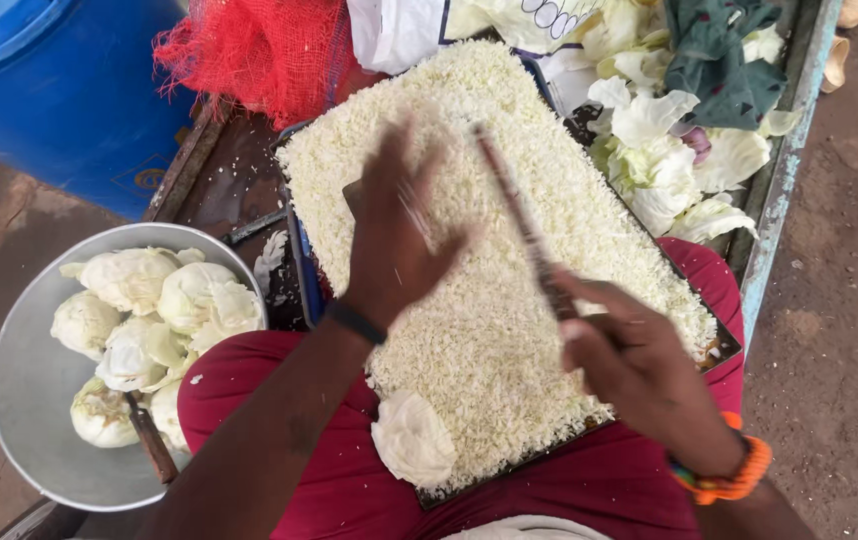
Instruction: The person uses a manual grater to shred a whole cabbage into a tray, then picks up another whole cabbage and begins peeling off the outer leaves by hand.
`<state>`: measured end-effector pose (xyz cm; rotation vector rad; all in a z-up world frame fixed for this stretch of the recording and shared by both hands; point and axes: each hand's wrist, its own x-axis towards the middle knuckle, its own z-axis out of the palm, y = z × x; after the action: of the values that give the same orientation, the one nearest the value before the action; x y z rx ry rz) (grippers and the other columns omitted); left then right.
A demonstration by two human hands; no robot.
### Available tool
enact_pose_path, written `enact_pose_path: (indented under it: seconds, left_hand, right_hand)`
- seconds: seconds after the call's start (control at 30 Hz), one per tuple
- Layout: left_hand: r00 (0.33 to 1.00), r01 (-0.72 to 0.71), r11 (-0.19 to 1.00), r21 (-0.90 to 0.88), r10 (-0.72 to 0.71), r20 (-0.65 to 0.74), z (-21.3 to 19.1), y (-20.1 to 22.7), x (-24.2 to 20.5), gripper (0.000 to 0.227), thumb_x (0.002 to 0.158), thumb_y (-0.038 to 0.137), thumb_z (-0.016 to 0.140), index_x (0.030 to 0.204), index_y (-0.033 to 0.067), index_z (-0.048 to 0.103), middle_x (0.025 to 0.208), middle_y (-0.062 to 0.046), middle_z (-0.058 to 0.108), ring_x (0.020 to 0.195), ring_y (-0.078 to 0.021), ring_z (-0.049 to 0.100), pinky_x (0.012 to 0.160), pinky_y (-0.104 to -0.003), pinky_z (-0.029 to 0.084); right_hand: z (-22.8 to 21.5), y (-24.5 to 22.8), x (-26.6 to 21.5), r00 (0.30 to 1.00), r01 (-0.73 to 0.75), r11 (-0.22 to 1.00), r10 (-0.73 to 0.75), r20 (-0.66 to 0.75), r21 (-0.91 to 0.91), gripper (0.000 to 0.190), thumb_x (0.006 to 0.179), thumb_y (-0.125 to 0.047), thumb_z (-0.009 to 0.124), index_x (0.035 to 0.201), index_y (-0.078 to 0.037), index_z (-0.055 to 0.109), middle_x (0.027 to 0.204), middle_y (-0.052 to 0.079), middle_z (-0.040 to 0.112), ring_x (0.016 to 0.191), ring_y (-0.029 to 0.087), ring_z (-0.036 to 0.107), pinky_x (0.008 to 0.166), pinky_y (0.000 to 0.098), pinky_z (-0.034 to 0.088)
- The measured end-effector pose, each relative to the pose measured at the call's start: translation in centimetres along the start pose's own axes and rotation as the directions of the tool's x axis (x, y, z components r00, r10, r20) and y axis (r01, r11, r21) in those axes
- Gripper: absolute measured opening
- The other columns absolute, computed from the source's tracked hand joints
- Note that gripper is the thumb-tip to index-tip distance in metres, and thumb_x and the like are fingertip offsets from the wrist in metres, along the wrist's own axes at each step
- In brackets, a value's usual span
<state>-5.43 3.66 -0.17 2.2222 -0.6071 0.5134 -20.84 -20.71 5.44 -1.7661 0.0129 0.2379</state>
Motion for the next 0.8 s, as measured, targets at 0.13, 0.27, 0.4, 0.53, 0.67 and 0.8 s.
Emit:
enact_pose_path:
  seconds: [0.13,0.27,0.4,0.53,0.67,0.8]
  left_hand:
    - [0.897,-0.414,0.884,0.215,0.356,0.262,0.3,2.9,-4.1,0.092,0.091,0.085,0.040,0.163,0.0307,0.028,0.171,-0.015,0.018,0.160,-0.0343,0.021,0.128,-0.063,0.009]
    - [0.904,-0.427,0.704,0.568,0.335,0.264,1.9,3.8,-3.6,0.092,0.089,0.088,0.044,0.165,0.0373,0.033,0.174,-0.005,0.024,0.161,-0.0270,0.027,0.130,-0.064,0.010]
    - [0.977,-0.196,0.803,0.562,0.111,0.182,2.3,1.3,0.1,0.090,0.090,0.086,0.043,0.162,0.0324,0.037,0.172,-0.010,0.029,0.159,-0.0311,0.033,0.128,-0.066,0.013]
    - [0.957,0.292,0.941,0.169,-0.287,-0.050,2.8,0.1,3.2,0.097,0.098,0.078,0.035,0.161,0.0045,0.034,0.165,-0.034,0.027,0.154,-0.0475,0.032,0.125,-0.056,0.022]
    - [0.889,0.450,0.878,-0.161,-0.457,-0.006,4.4,0.2,5.7,0.108,0.097,0.079,0.027,0.158,-0.0107,0.026,0.163,-0.039,0.023,0.155,-0.0480,0.022,0.126,-0.051,0.017]
    - [0.862,0.491,0.845,-0.211,-0.507,-0.026,4.5,0.3,6.0,0.115,0.094,0.082,0.019,0.157,-0.0138,0.022,0.164,-0.036,0.025,0.157,-0.0435,0.020,0.126,-0.052,0.013]
  right_hand:
    - [-1.7,1.0,-0.1,0.967,-0.157,0.985,0.167,-0.193,0.067,0.055,0.094,-0.017,0.063,0.148,-0.017,0.055,0.068,0.007,0.069,0.049,0.008,0.055,0.044,0.0251,0.045]
    - [-1.3,0.4,0.7,0.946,-0.214,0.971,0.233,-0.224,0.106,0.058,0.092,-0.016,0.065,0.149,-0.017,0.051,0.067,0.007,0.069,0.051,0.008,0.056,0.046,0.0240,0.046]
    - [0.2,0.6,1.8,0.968,-0.158,0.985,0.169,-0.184,0.072,0.058,0.094,-0.017,0.063,0.150,-0.015,0.049,0.067,0.006,0.071,0.048,0.009,0.056,0.044,0.0254,0.045]
    - [1.3,-0.1,2.1,0.991,-0.039,0.965,0.004,-0.137,-0.260,0.053,0.096,-0.018,0.067,0.148,-0.014,0.058,0.066,0.014,0.068,0.051,0.014,0.052,0.047,0.0298,0.043]
    - [2.6,-1.3,3.3,0.890,0.373,0.806,-0.451,-0.068,-0.460,0.039,0.097,-0.018,0.068,0.134,-0.006,0.064,0.101,0.015,0.078,0.072,0.014,0.075,0.061,0.0315,0.056]
    - [2.7,-2.6,3.7,0.954,0.191,0.750,-0.293,-0.060,-0.633,0.040,0.095,-0.017,0.071,0.135,-0.011,0.067,0.091,0.016,0.079,0.073,0.030,0.074,0.064,0.0378,0.056]
